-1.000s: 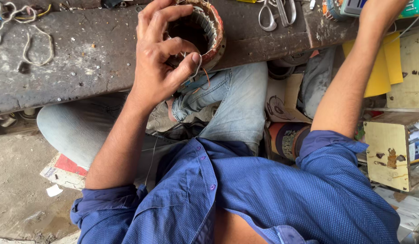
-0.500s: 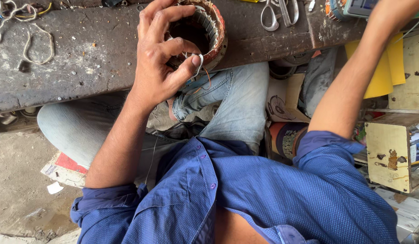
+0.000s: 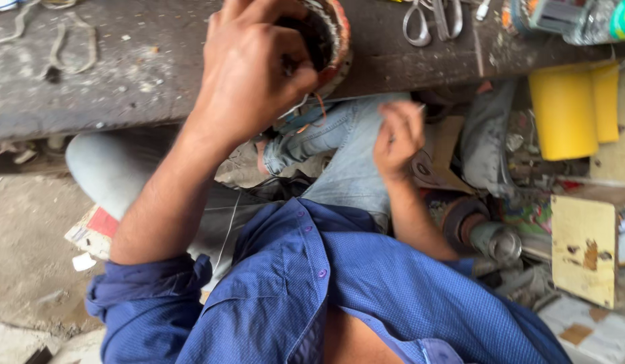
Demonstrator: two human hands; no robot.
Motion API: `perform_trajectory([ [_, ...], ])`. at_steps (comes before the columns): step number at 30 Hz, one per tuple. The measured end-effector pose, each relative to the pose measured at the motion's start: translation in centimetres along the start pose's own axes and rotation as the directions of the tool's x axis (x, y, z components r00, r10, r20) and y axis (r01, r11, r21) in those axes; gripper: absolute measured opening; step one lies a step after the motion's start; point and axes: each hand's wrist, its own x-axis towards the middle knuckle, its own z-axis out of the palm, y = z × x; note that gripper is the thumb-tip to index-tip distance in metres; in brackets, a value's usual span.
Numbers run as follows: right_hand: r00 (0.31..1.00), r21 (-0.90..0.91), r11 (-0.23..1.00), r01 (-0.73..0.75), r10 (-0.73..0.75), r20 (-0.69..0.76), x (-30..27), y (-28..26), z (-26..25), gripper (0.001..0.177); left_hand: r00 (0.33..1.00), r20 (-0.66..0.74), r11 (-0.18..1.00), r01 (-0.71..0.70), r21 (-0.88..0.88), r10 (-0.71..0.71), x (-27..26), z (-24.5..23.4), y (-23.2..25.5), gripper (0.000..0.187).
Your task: The person sits on the floor and works on a motor stator, using a screwdriver to manipulate and secure white wires into the copper windings. The person repeatedly adjusts the wire placement and pulls the wire through the stator slots.
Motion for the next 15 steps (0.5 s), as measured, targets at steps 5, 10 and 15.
perform_trajectory([
  [5, 0.969, 0.233, 0.952, -0.197, 0.153, 0.194, -5.0, -2.0, 2.7, 0.029, 0.996, 0.019, 0.988, -0.084, 0.13, 0.082, 1.3, -0.2, 0.9, 0.015],
  [10, 0.963, 0.294, 0.955, -0.044, -0.038, 0.268, -9.5, -2.1, 5.6, 0.025, 0.972, 0.21, 0.982, 0.067, 0.176, -0.104, 1.6, -0.8, 0.7, 0.008],
  [15, 0.934, 0.343, 0.935, -0.087, -0.044, 0.355, -11.4, -2.8, 6.5, 0.023, 0.987, 0.042, 0.935, -0.16, 0.317, 0.155, 1.4, 0.1, 0.7, 0.004],
])
